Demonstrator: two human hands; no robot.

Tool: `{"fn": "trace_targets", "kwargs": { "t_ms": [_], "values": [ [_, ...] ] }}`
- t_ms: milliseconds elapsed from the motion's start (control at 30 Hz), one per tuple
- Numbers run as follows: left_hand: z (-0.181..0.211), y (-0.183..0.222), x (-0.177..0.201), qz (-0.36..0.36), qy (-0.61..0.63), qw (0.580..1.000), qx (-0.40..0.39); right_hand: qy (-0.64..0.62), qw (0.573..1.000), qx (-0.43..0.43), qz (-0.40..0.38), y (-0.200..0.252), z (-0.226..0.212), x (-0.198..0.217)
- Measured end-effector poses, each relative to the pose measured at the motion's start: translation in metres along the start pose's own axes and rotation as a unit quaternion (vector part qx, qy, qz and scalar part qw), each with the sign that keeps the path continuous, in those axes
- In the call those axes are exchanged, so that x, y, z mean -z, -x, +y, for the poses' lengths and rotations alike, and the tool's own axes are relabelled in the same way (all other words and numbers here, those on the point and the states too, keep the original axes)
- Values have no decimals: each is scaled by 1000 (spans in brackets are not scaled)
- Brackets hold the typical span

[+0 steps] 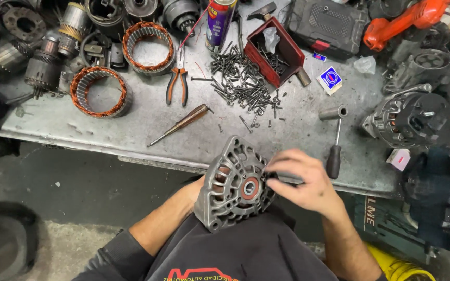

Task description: The person stands at a workbench covered with alternator parts and bolts. They sort loose bolts into a red parts box, pick up an alternator housing, use a cordless drill on it, handle the pulley and bearing components, and finally rub their hands together.

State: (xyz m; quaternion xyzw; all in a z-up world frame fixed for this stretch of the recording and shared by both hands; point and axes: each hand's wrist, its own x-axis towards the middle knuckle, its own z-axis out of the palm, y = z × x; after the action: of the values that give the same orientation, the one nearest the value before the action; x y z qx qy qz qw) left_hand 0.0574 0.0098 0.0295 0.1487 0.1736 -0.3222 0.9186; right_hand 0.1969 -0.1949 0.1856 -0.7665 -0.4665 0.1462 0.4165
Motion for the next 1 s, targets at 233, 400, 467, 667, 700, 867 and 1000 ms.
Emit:
{"fn": "trace_targets", "kwargs": {
  "t_ms": [233,400,467,667,700,867,1000],
  "values": [
    [4,-5,11,2,3,1000,-5,66,998,15,-5,-5,-15,-7],
    [9,-19,47,1,4,1000,-11,141,990,-10,-1,-8,-31,-7],
    [4,-25,123,2,6,1000,-15,166,986,-18,-2,-5,-37,-9],
    [-1,-34,169,1,9,1000,-22,252,967,-32,4,-1,-50,-13],
    [-1,-36,169,1,9,1000,-23,265,964,-33,6,-1,-51,-13],
    [-6,-42,170,1,12,1000,-28,296,955,-25,21,3,-59,-17],
    [-4,-48,169,-2,10,1000,-29,324,945,-28,34,8,-59,-21]
  ]
}}
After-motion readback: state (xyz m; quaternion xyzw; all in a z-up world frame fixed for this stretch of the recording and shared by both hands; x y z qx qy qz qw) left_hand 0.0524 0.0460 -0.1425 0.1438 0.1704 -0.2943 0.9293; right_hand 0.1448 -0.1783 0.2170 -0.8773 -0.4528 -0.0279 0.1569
